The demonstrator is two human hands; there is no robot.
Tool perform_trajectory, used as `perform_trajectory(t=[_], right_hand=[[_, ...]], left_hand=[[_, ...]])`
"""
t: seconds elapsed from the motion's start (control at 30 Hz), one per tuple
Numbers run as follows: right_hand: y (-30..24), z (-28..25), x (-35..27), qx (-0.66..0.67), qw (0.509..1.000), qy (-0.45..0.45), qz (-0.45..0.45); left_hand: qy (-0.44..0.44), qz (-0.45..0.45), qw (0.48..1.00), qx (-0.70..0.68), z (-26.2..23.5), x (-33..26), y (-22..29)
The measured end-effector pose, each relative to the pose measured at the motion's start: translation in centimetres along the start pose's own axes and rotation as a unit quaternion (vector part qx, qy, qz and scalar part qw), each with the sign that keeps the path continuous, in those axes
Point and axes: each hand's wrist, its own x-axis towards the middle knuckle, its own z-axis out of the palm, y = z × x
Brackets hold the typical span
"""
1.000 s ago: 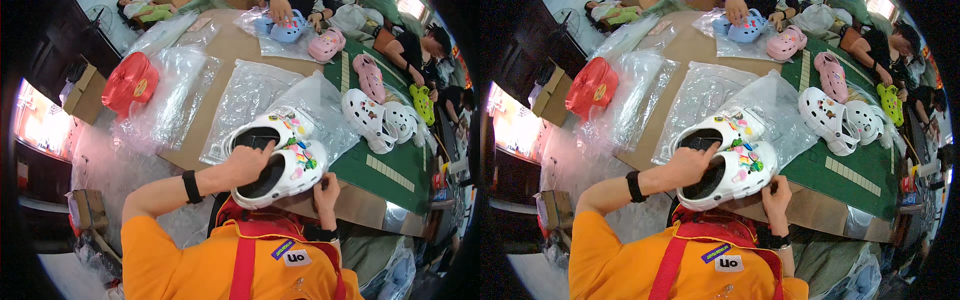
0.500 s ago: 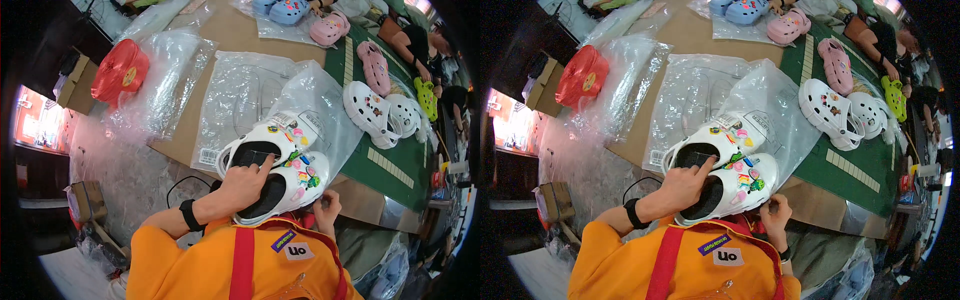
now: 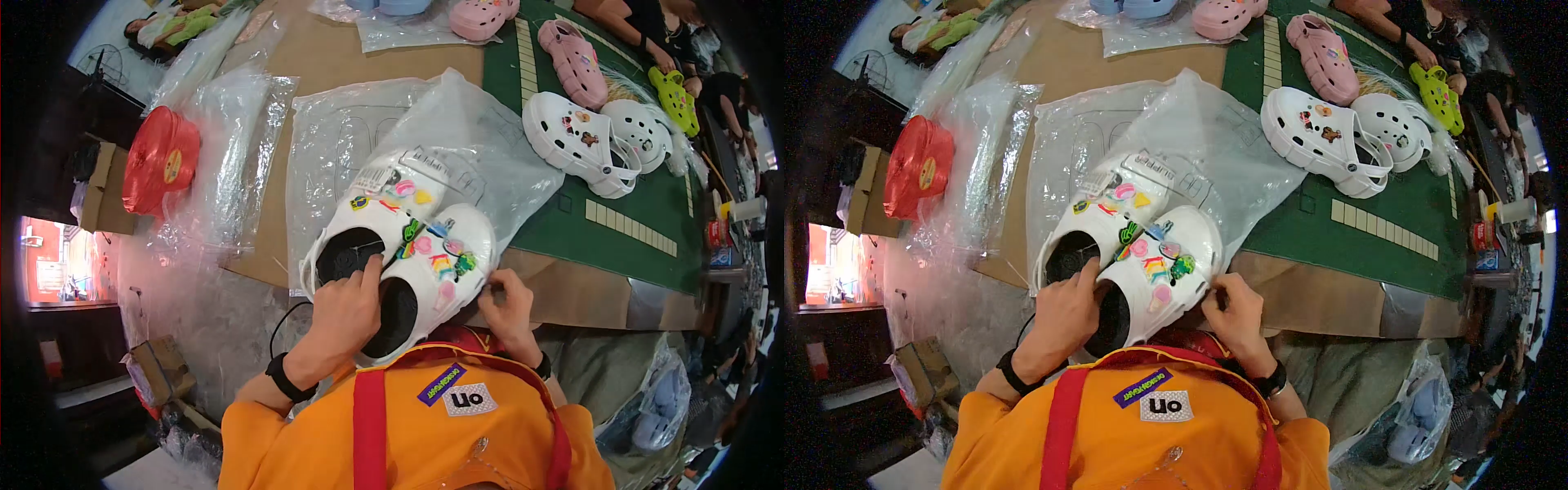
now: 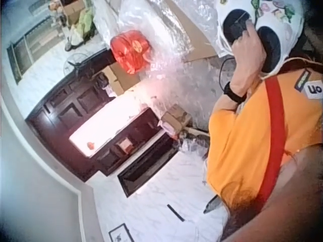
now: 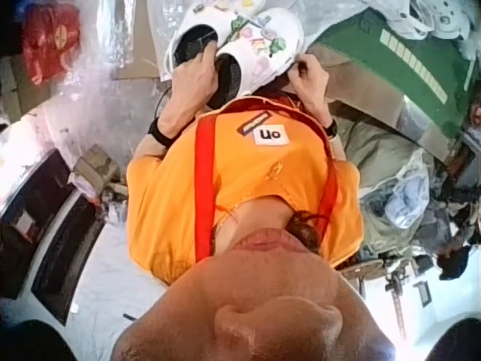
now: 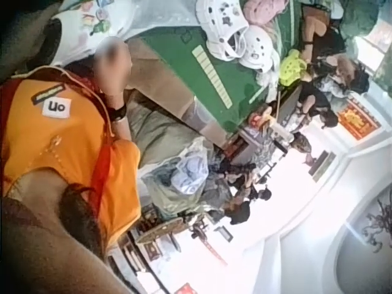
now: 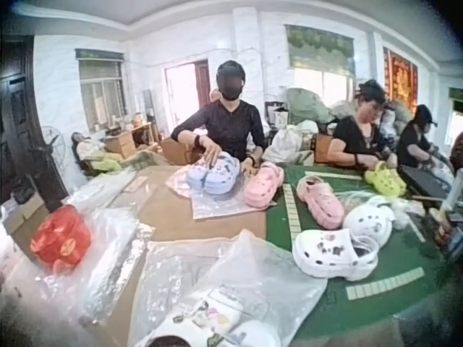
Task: Packaging finished shoes into plastic bags and placing them in a larger container.
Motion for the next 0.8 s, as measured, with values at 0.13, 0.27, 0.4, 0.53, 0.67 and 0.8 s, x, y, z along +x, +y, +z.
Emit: perform_trajectory(t=[0.13, 0.27, 0.4, 0.53, 0.67, 0.8], right_hand=[[0.6, 0.9, -0.3, -0.019, 0.997, -0.009, 0.072], [-0.5, 0.6, 0.5, -0.064, 0.997, -0.02, 0.035], [-1.0, 0.4, 1.4, -0.084, 0.996, -0.03, -0.024], [-1.6, 0.3, 1.2, -0.082, 0.994, -0.041, -0.052], [-1.4, 0.1, 1.0, -0.118, 0.988, -0.039, -0.094], [-1.1, 0.3, 0.6, -0.148, 0.977, -0.049, -0.146]], left_hand=[[-0.045, -0.003, 0.999, -0.007, -0.5, 1.2, -0.8], [-0.098, 0.008, 0.994, -0.05, 0.0, 3.9, -2.5], [-0.078, 0.036, 0.995, -0.054, 1.0, 5.1, -3.2], [-0.022, 0.018, 0.997, -0.066, 2.1, 4.6, -3.2], [-0.006, 0.01, 0.998, -0.054, 2.1, 4.0, -2.3], [-0.006, 0.008, 1.0, -0.018, 1.7, 4.1, -1.6]])
